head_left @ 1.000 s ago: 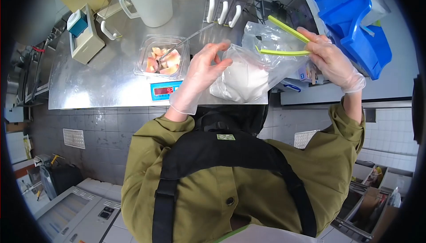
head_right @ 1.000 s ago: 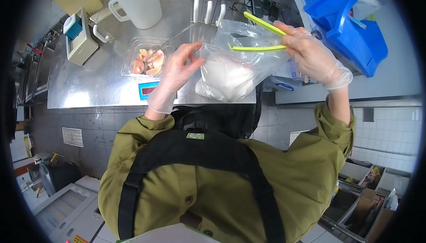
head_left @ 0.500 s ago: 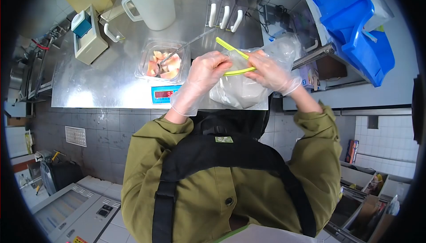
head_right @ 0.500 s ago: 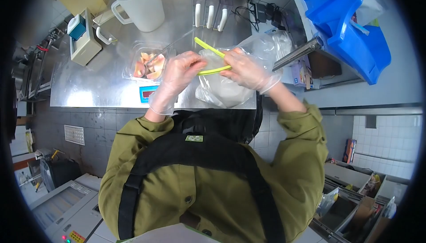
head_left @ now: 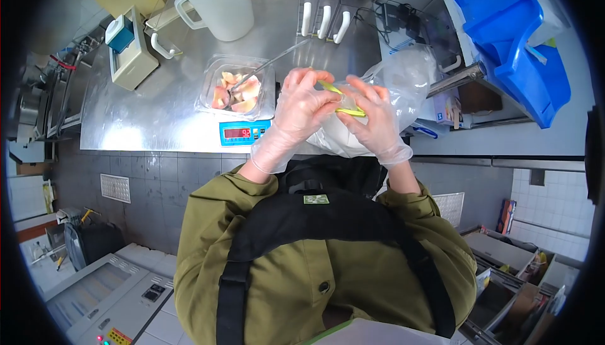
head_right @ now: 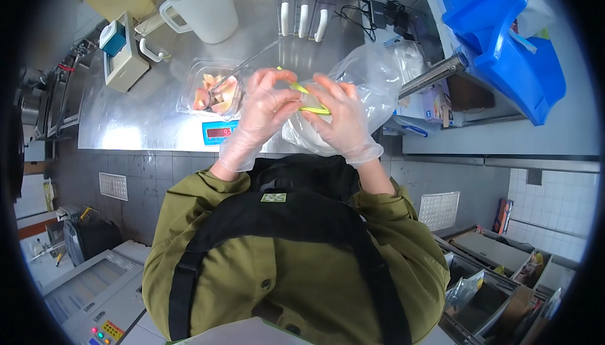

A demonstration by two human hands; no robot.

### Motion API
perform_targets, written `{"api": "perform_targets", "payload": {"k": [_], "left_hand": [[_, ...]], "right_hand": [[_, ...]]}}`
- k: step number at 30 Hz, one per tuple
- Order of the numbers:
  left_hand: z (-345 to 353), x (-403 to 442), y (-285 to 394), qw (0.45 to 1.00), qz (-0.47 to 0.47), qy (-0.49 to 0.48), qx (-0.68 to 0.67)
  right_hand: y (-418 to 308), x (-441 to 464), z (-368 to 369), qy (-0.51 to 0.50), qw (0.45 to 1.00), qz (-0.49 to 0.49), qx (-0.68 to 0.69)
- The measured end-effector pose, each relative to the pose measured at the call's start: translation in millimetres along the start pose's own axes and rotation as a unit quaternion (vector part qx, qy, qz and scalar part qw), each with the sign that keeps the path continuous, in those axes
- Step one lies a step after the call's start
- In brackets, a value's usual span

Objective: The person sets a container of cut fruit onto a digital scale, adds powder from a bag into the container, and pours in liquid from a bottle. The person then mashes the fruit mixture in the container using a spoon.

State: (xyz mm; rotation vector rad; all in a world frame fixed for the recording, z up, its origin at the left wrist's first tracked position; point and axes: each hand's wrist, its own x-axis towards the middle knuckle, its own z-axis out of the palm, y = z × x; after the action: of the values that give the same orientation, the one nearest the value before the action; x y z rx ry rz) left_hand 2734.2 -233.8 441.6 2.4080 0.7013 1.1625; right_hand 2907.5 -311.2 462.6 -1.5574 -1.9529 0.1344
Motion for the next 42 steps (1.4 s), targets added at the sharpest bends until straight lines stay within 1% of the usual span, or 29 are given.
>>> {"api": "perform_targets", "payload": {"k": [1,2,3,5,7,8,10,11,14,17,20,23,26,27,28,29,30,31,32,33,34,35,36,38,41,42], "left_hand": [[-0.9,-0.2,-1.0,1.000,0.012,-0.003,-0.012],[-1.4,-0.4,-1.7,1.000,-0.023,0.002,-0.016],[-1.9,-0.4,-2.7,0.998,-0.059,0.010,-0.020],[-4.8,-4.3,-10.0,0.991,-0.108,-0.010,-0.077],[-5.9,-13.8,-28.2,0.971,-0.131,-0.068,-0.189],[-4.5,-15.6,-36.1,0.965,-0.142,-0.075,-0.206],[-2.0,-15.0,-47.0,0.953,-0.160,-0.088,-0.240],[1.2,-16.0,-48.8,0.942,-0.188,-0.069,-0.268],[8.2,-22.8,-58.0,0.915,-0.242,-0.097,-0.306],[11.5,-22.5,-53.2,0.878,-0.267,-0.073,-0.390],[13.0,-20.2,-49.1,0.833,-0.303,-0.075,-0.456],[9.8,-17.9,-45.1,0.831,-0.320,-0.085,-0.448],[22.0,-28.1,-51.5,0.828,-0.321,-0.051,-0.457],[35.2,-38.2,-66.1,0.814,-0.284,-0.067,-0.502],[45.7,-51.8,-68.4,0.825,-0.262,-0.058,-0.497],[57.0,-73.5,-81.1,0.808,-0.325,-0.127,-0.475],[54.6,-79.2,-59.1,0.822,-0.360,-0.140,-0.418],[60.7,-93.2,-50.8,0.836,-0.383,-0.149,-0.362],[75.4,-115.8,-54.1,0.799,-0.471,-0.151,-0.341],[86.6,-129.5,-51.5,0.737,-0.555,-0.171,-0.346],[69.1,-111.5,-27.6,0.692,-0.526,-0.277,-0.409],[79.4,-129.9,-31.8,0.600,-0.625,-0.304,-0.396],[105.8,-167.3,-54.1,0.542,-0.648,-0.257,-0.469],[120.7,-168.6,-48.7,0.407,-0.712,-0.151,-0.552],[136.0,-159.8,-30.7,0.292,-0.725,-0.057,-0.621],[145.3,-160.3,-27.2,0.293,-0.705,-0.045,-0.645]], "right_hand": [[6.7,-3.3,5.8,-0.013,0.999,0.016,0.045],[14.3,-6.8,11.4,-0.026,0.995,0.032,0.090],[23.8,-11.0,16.9,-0.016,0.991,0.035,0.125],[40.9,-17.1,25.3,0.000,0.979,0.038,0.199],[45.9,-16.8,25.1,-0.019,0.969,0.044,0.241],[47.5,-17.5,25.0,-0.026,0.964,0.048,0.261],[50.9,-18.0,25.2,-0.028,0.964,0.035,0.263],[52.2,-18.2,24.8,-0.028,0.964,0.028,0.263],[51.2,-20.8,22.4,-0.047,0.949,0.057,0.305],[52.0,-22.3,20.1,-0.057,0.939,0.067,0.333],[54.4,-22.6,18.8,-0.062,0.935,0.067,0.342],[53.9,-23.4,19.2,-0.049,0.936,0.064,0.343],[28.5,-24.7,2.4,0.056,0.980,0.041,0.186],[23.5,-30.2,-11.9,0.091,0.995,-0.007,0.048],[22.5,-40.5,-19.9,0.170,0.984,0.021,0.049],[22.7,-52.4,-27.2,0.246,0.967,0.046,0.052],[26.2,-63.1,-34.1,0.318,0.944,0.069,0.056],[37.4,-75.4,-43.4,0.300,0.945,0.132,0.000],[50.2,-81.9,-46.9,0.255,0.953,0.163,0.024],[65.5,-87.6,-46.9,0.209,0.958,0.192,0.049],[84.8,-94.6,-43.4,0.159,0.960,0.220,0.075],[116.7,-107.8,-24.4,0.091,0.925,0.259,0.263],[129.6,-110.5,-6.7,0.092,0.889,0.253,0.371],[130.9,-97.1,1.5,0.022,0.844,0.248,0.476],[135.6,-89.4,38.9,0.043,0.799,0.296,0.522],[127.5,-80.0,39.2,0.052,0.806,0.285,0.516]]}}
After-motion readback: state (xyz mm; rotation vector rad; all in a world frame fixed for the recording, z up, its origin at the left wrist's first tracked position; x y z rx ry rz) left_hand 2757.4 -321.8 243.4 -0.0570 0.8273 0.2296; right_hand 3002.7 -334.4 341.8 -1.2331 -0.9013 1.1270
